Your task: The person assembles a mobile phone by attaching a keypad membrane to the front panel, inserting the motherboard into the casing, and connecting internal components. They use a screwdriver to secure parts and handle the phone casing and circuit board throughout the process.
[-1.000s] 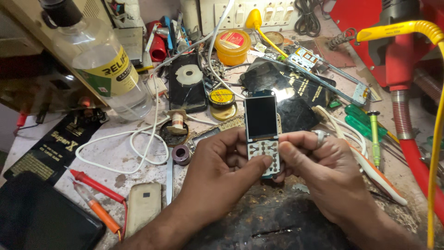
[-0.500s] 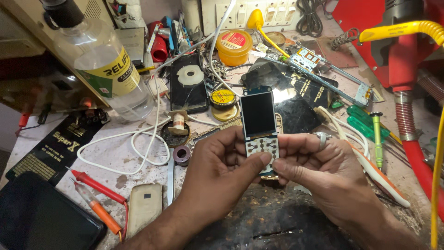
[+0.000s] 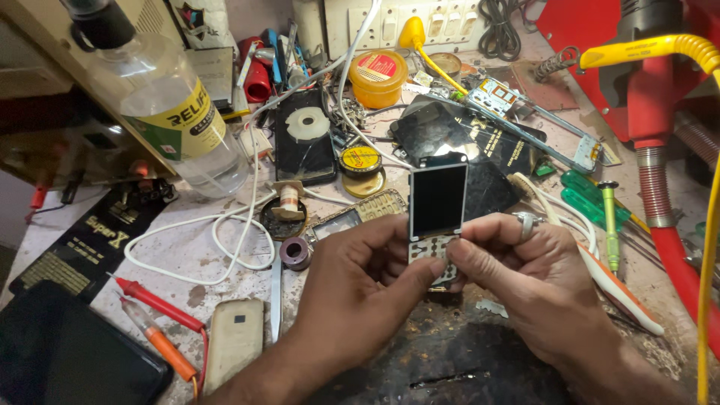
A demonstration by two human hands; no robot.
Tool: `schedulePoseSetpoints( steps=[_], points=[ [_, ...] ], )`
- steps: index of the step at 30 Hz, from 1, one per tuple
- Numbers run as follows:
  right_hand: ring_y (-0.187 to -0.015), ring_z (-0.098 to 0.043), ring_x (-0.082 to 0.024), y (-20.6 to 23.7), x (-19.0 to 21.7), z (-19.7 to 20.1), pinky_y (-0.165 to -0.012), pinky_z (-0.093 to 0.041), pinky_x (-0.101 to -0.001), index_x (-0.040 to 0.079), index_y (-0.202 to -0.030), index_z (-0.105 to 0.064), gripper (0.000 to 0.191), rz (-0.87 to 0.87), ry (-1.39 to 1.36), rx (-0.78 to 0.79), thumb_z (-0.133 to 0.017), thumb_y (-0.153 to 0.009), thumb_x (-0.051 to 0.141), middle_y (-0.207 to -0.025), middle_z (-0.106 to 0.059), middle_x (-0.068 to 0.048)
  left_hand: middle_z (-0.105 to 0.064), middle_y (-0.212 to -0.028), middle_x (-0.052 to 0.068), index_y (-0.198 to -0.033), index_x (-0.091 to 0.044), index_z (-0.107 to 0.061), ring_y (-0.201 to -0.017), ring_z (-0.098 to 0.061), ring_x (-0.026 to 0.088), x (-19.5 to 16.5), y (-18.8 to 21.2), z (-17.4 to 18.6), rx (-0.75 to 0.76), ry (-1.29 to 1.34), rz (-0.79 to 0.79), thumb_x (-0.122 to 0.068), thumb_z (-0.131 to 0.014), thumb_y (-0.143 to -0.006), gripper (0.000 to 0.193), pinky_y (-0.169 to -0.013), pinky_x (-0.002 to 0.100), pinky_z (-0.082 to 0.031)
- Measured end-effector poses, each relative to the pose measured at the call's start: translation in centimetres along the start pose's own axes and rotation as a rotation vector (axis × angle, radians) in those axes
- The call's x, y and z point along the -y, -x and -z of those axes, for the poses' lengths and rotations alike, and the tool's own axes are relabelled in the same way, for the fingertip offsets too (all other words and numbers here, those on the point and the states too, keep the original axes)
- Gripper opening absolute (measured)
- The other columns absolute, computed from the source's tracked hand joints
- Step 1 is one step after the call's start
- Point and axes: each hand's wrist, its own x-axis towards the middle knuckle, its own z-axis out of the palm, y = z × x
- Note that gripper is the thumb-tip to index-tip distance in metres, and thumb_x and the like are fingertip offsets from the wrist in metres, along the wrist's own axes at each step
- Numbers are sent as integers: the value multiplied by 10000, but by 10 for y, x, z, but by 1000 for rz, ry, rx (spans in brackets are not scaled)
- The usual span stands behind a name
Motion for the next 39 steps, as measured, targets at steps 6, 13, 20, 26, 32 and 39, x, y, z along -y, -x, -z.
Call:
schedulePoseSetpoints(
  steps=[6, 13, 20, 26, 32, 39],
  points=[
    [-727, -696, -115, 1, -6, -3, -643, -569, -253, -69, -1007, -752, 132, 96, 30, -22, -729, -893, -8, -859, -772, -107, -701, -761, -60, -1022, -37, -741, -639, -556, -28, 8, -2, 4, 31, 78, 46, -85, -761, -905, 128, -551, 164, -443],
    [-704, -704, -123, -5, 28, -6, -612, -578, -253, -17, -1126, -742, 224, 78, 114, -51, -625, -960, 78, -875, -773, -82, -716, -803, -39, -1060, -31, -732, -647, -576, -16, 4, -7, 9, -57, 98, -14, -80, -765, -903, 168, -552, 168, -462],
    [-601, -621, -124, 1, 31, 6, -524, -501, -289, 205, -1176, -819, 290, 270, 1147, -132, -738, -898, 201, -716, -716, -35, -705, -782, 2, -1019, -22, -704, -662, -637, 28, -2, -16, 31, -297, 142, -16, -81, -772, -895, 153, -590, 220, -578],
    [-652, -725, -81, 21, 21, -25, -586, -595, -272, 192, -1102, -785, 204, 510, 768, 448, -754, -903, 226, -784, -751, 34, -746, -853, 52, -1030, -22, -705, -722, -714, 88, -31, -21, 48, -245, 208, -52, -57, -757, -876, 166, -607, 258, -643],
    [-763, -721, -274, 32, -9, -87, -635, -588, -427, 133, -1383, -654, 401, 824, 1074, 743, -591, -1012, 271, -776, -676, -43, -739, -1010, 84, -1167, -27, -671, -842, -707, 136, -57, -12, 96, -280, 397, -287, -32, -738, -986, 194, -702, 282, -593],
    [-662, -716, -232, -31, 35, -88, -612, -611, -417, 163, -1012, -723, 406, 138, 1736, 493, -406, -1128, 390, -747, -674, -50, -736, -941, 44, -1125, -49, -681, -809, -702, 93, -40, -17, 92, -356, 299, -188, -48, -745, -933, 202, -684, 266, -610]
  ],
)
